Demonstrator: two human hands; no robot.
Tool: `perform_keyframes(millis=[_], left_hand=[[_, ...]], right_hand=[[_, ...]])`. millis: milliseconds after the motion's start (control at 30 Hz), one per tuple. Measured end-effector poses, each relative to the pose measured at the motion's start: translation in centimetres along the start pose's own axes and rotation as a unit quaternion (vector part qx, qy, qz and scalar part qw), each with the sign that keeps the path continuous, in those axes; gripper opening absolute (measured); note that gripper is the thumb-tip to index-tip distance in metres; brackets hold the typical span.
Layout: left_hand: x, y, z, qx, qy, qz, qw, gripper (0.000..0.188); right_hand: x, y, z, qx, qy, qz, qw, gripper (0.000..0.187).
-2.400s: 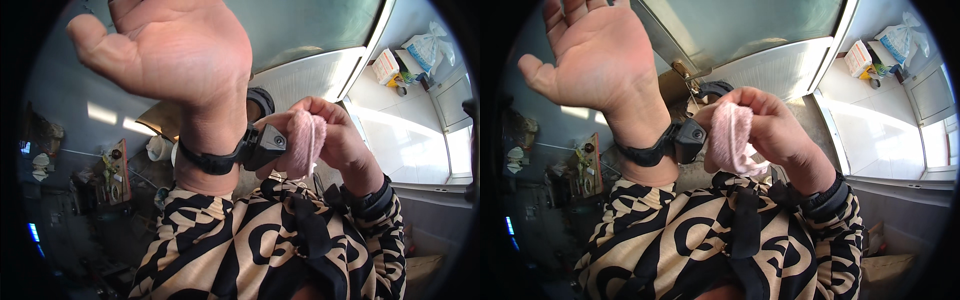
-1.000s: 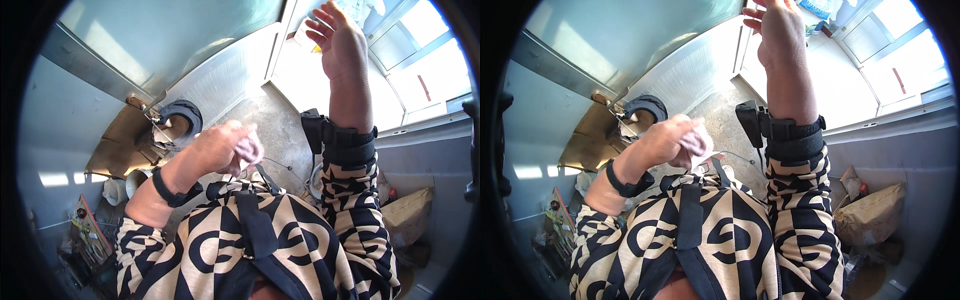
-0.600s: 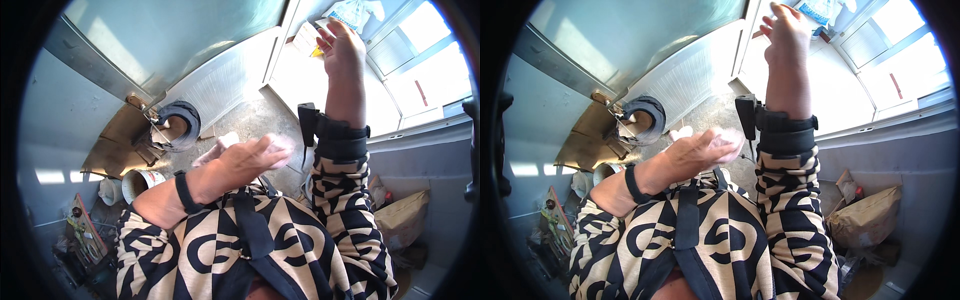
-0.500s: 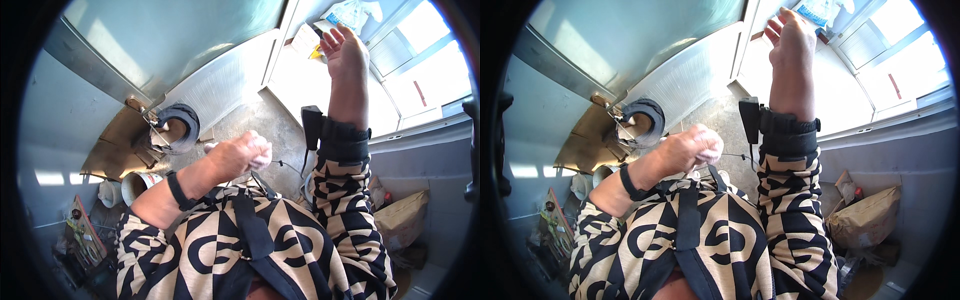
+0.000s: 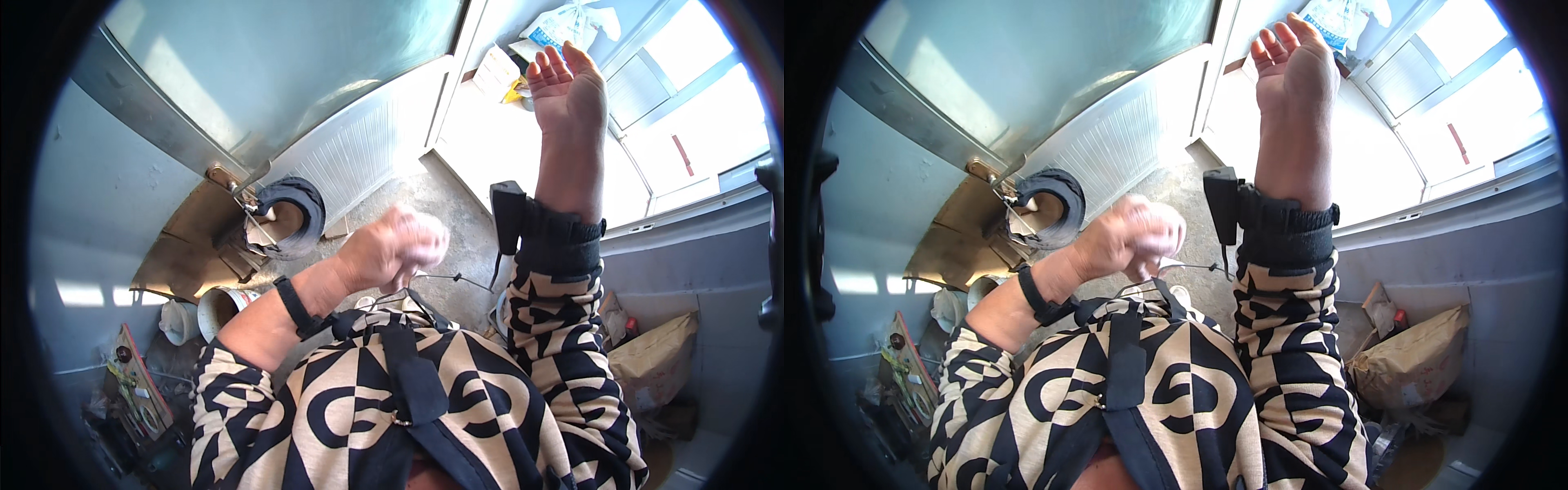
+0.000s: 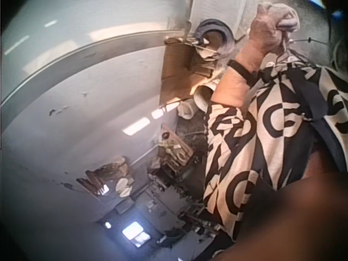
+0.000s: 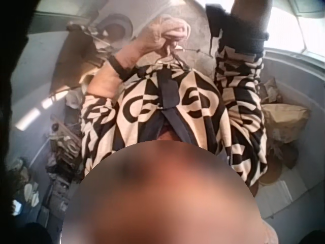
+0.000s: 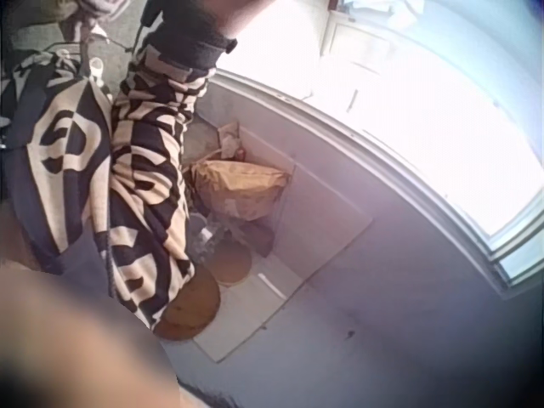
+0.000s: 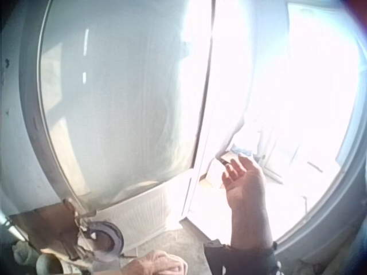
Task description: The person scoops flour from a bag into a bowl, then pours it into a sieve placed over a larger metal bowl. They shake the sieve to sift the flour into the bowl below, repeating the process multiple times.
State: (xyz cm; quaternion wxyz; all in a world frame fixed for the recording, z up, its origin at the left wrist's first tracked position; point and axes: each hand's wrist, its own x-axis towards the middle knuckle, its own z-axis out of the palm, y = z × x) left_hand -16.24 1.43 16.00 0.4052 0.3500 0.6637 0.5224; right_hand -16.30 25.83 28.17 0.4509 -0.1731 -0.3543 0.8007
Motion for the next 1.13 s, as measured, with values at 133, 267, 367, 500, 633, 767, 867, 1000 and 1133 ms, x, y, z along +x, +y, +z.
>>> perform_keyframes(millis=[133, 267, 367, 500, 633, 767, 867, 1000, 1133], left_hand=[[1.7, 2.2, 0.8, -0.383, -0.062, 0.026, 0.921, 0.032], [0.5, 3.3, 0.4, -0.226, -0.19, -0.026, 0.955, 0.03], [-0.7, 3.1, -1.5, -0.12, -0.263, 0.01, 0.957, 0.039], [-0.2, 3.6, -1.8, -0.405, -0.097, 0.024, 0.909, 0.043], [-0.4, 5.8, -2.4, -0.378, -0.092, 0.2, 0.899, 0.042], [-1.0, 6.6, -4.4, -0.411, 0.098, 0.169, 0.89, 0.041], [-1.6, 6.1, -4.1, -0.35, 0.077, 0.127, 0.925, 0.041], [-3.0, 7.5, -4.5, -0.151, 0.101, 0.295, 0.938, 0.072], [-5.6, 11.4, -5.6, -0.023, 0.253, 0.445, 0.859, 0.112]], right_hand=[[-1.0, 2.1, 0.1, 0.236, -0.139, 0.146, 0.951, 0.049], [-0.8, 2.3, -0.2, 0.189, -0.174, 0.123, 0.959, 0.052], [-0.2, 0.3, -0.9, -0.071, -0.044, -0.064, 0.994, 0.047], [-1.8, 2.0, -1.2, -0.087, -0.169, -0.026, 0.981, 0.033], [-6.4, 5.1, -3.1, -0.358, -0.423, 0.122, 0.823, 0.045], [-10.9, 5.1, -6.5, -0.034, -0.538, 0.249, 0.805, 0.06], [-11.5, 5.2, -8.0, -0.216, -0.518, 0.309, 0.768, 0.049], [-10.5, 1.7, -8.5, -0.098, -0.473, 0.198, 0.853, 0.047], [-10.0, -2.8, -8.1, -0.093, -0.426, 0.106, 0.893, 0.061]])
